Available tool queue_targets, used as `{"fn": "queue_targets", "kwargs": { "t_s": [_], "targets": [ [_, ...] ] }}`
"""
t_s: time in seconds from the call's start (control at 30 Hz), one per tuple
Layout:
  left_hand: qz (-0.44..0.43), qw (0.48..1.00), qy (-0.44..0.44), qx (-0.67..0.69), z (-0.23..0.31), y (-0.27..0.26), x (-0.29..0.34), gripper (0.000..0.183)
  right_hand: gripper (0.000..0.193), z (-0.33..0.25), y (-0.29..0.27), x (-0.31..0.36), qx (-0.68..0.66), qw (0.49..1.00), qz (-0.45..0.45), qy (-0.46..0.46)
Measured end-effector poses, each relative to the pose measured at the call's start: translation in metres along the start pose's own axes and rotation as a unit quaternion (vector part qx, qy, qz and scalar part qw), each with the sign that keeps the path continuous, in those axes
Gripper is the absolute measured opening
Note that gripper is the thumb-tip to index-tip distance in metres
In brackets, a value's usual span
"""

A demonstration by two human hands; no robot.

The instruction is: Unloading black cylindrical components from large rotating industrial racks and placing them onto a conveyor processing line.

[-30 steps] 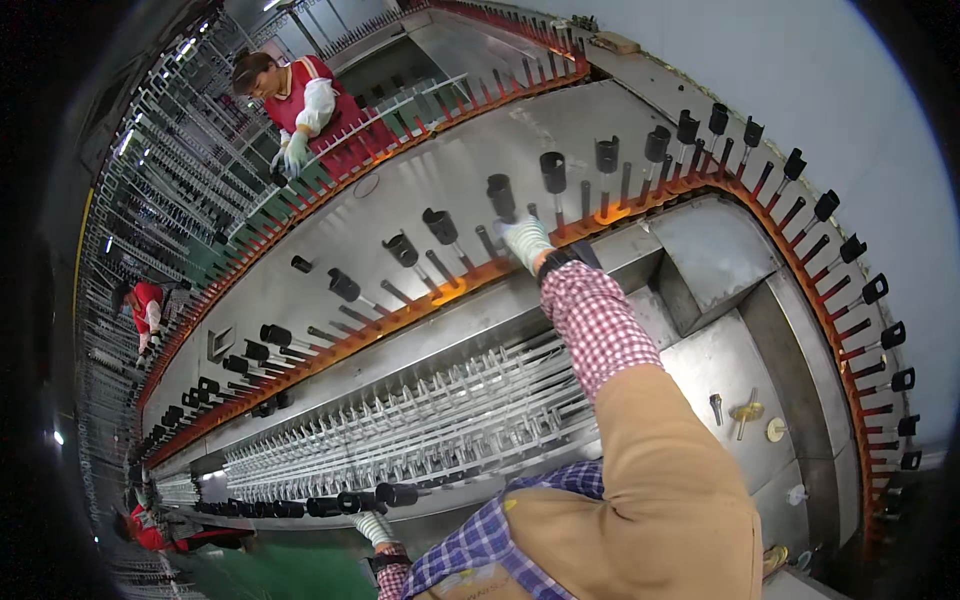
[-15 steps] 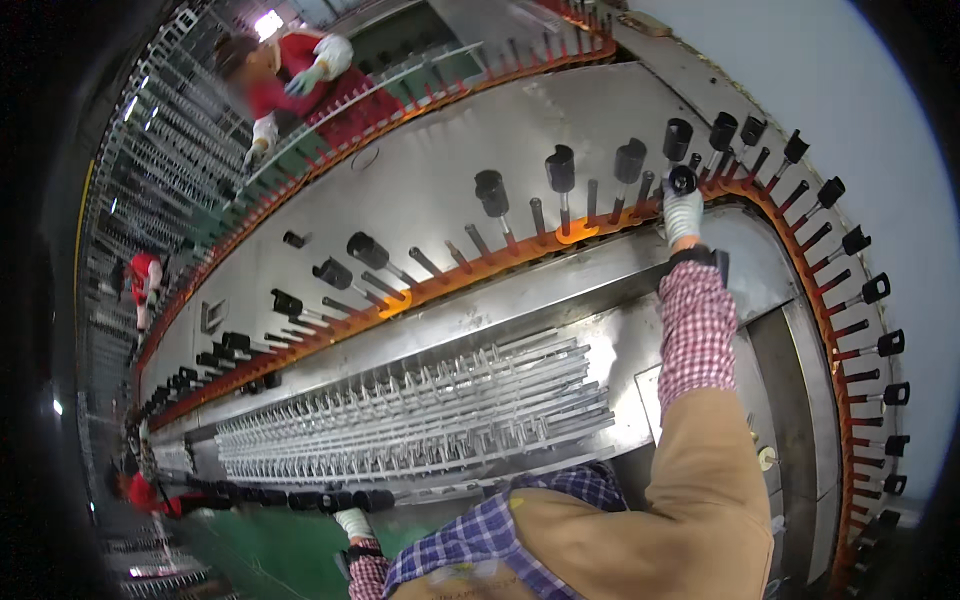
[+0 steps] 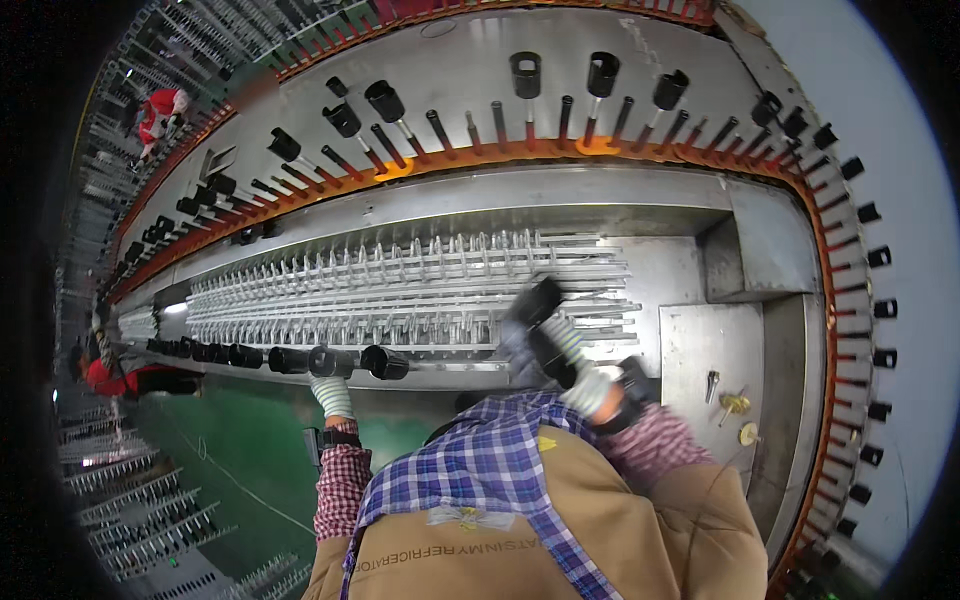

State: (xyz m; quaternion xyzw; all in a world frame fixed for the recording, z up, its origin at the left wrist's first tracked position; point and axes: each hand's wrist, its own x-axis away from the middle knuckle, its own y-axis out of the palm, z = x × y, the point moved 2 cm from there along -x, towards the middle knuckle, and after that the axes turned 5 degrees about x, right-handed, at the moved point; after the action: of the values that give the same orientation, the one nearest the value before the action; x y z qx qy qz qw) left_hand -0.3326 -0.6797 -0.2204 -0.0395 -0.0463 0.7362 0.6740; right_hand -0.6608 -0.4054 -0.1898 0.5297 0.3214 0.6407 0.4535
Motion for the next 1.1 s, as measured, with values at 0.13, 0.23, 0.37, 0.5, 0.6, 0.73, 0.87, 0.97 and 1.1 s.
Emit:
{"fn": "queue_targets", "kwargs": {
  "t_s": [0.13,0.23,0.37,0.5,0.6,0.73,0.87,0.97,1.1],
  "targets": [
    [-0.085,0.957,-0.065,-0.268,0.005,-0.014,-0.004,0.024,0.027,0.101,0.056,-0.017,0.377,0.907,0.163,-0.089],
    [-0.116,0.967,-0.035,-0.225,-0.016,-0.027,-0.016,0.027,0.029,0.105,-0.062,-0.053,0.622,0.691,0.110,-0.351],
    [-0.185,0.972,-0.026,-0.144,-0.003,-0.025,-0.026,0.037,0.030,0.122,-0.048,-0.052,0.678,0.583,0.192,-0.403],
    [-0.271,0.945,0.065,-0.169,0.014,-0.041,-0.038,0.043,0.030,0.132,0.007,-0.019,0.371,0.882,0.197,-0.214],
    [-0.294,0.953,-0.015,-0.069,0.047,-0.064,-0.041,0.035,0.040,0.130,0.041,0.013,0.634,0.602,0.306,-0.377],
    [-0.265,0.962,-0.063,0.008,0.021,-0.109,-0.096,0.033,0.035,0.077,-0.047,0.002,0.724,0.453,0.485,-0.187],
    [-0.099,0.911,-0.283,0.282,-0.016,-0.133,-0.151,0.043,0.031,0.086,-0.032,0.005,0.550,0.661,0.447,-0.245],
    [-0.126,0.796,-0.245,0.539,-0.043,-0.131,-0.201,0.038,0.027,0.100,-0.019,-0.005,0.535,0.695,0.455,-0.155],
    [0.027,0.756,-0.300,0.581,0.047,-0.098,-0.188,0.033,0.020,0.088,-0.052,0.017,0.596,0.665,0.338,-0.298]
  ]
}}
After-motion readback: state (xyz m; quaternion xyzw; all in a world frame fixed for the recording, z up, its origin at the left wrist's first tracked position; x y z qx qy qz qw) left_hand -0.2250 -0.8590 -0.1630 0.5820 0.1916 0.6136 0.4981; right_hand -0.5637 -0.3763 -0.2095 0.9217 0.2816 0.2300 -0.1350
